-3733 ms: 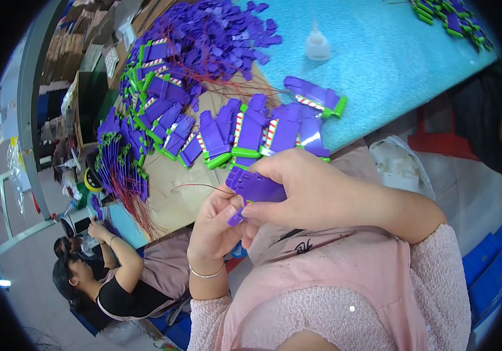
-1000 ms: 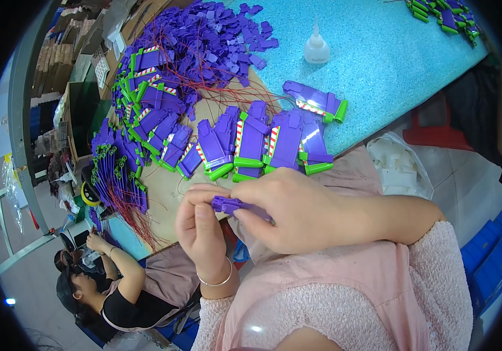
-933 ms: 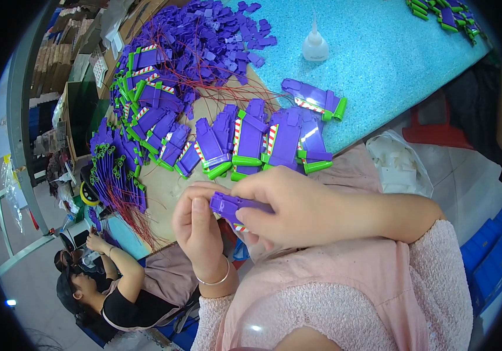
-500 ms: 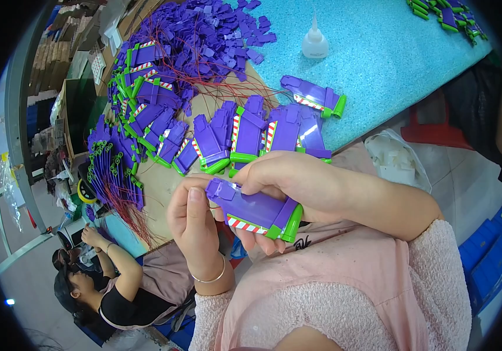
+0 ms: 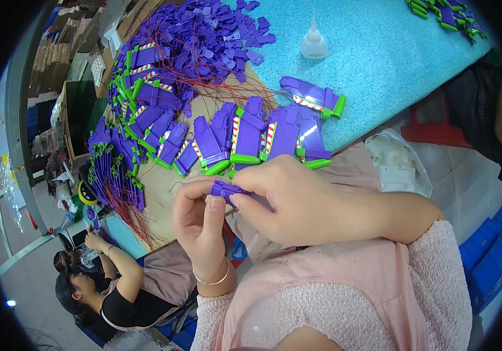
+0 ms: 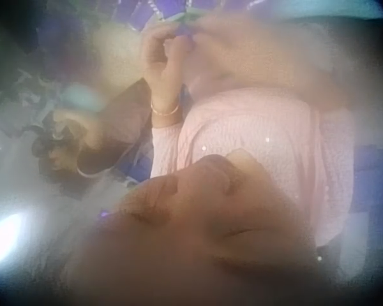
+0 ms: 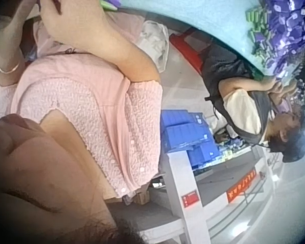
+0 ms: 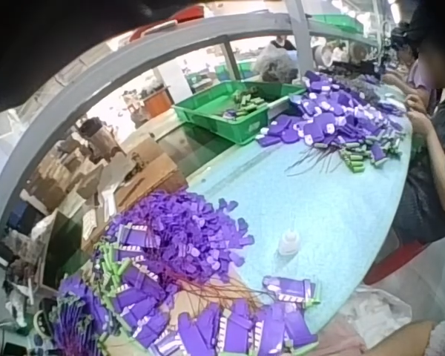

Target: The person glues small purple and green plastic or foam parts together by hand at a workbench, using a glue bottle to apply adhesive.

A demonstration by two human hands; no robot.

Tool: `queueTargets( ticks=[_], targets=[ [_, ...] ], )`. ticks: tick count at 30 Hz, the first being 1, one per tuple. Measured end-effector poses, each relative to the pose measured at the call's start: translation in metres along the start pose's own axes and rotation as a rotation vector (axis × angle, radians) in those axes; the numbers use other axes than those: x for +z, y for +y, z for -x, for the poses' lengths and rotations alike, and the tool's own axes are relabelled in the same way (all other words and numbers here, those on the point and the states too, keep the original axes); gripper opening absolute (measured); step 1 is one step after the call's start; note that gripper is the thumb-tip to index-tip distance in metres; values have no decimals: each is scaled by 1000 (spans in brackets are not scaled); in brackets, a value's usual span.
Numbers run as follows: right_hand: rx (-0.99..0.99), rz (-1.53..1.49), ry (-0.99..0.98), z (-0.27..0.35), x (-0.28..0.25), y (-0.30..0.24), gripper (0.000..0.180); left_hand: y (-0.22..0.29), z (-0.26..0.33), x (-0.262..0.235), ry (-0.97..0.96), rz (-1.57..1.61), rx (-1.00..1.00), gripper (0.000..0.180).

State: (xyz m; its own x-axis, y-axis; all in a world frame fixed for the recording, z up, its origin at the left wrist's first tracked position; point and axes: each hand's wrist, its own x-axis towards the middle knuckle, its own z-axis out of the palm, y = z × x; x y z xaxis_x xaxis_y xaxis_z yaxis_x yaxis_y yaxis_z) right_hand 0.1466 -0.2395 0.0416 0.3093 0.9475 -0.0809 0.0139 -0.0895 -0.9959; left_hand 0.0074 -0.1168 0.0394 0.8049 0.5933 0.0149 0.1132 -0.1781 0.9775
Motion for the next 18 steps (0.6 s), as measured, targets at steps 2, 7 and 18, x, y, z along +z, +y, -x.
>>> queueTargets(
  ticks=[2, 7, 18],
  targets=[
    [-24, -2, 22, 2, 1, -3, 16, 1, 3, 1, -3, 9, -9, 19],
    [34, -9, -52, 9, -1, 2, 13, 5, 1, 12, 22, -241, 262, 28],
    [113, 245, -377, 94, -15, 19, 26, -2, 36, 38, -437, -608, 477, 31]
  ],
)
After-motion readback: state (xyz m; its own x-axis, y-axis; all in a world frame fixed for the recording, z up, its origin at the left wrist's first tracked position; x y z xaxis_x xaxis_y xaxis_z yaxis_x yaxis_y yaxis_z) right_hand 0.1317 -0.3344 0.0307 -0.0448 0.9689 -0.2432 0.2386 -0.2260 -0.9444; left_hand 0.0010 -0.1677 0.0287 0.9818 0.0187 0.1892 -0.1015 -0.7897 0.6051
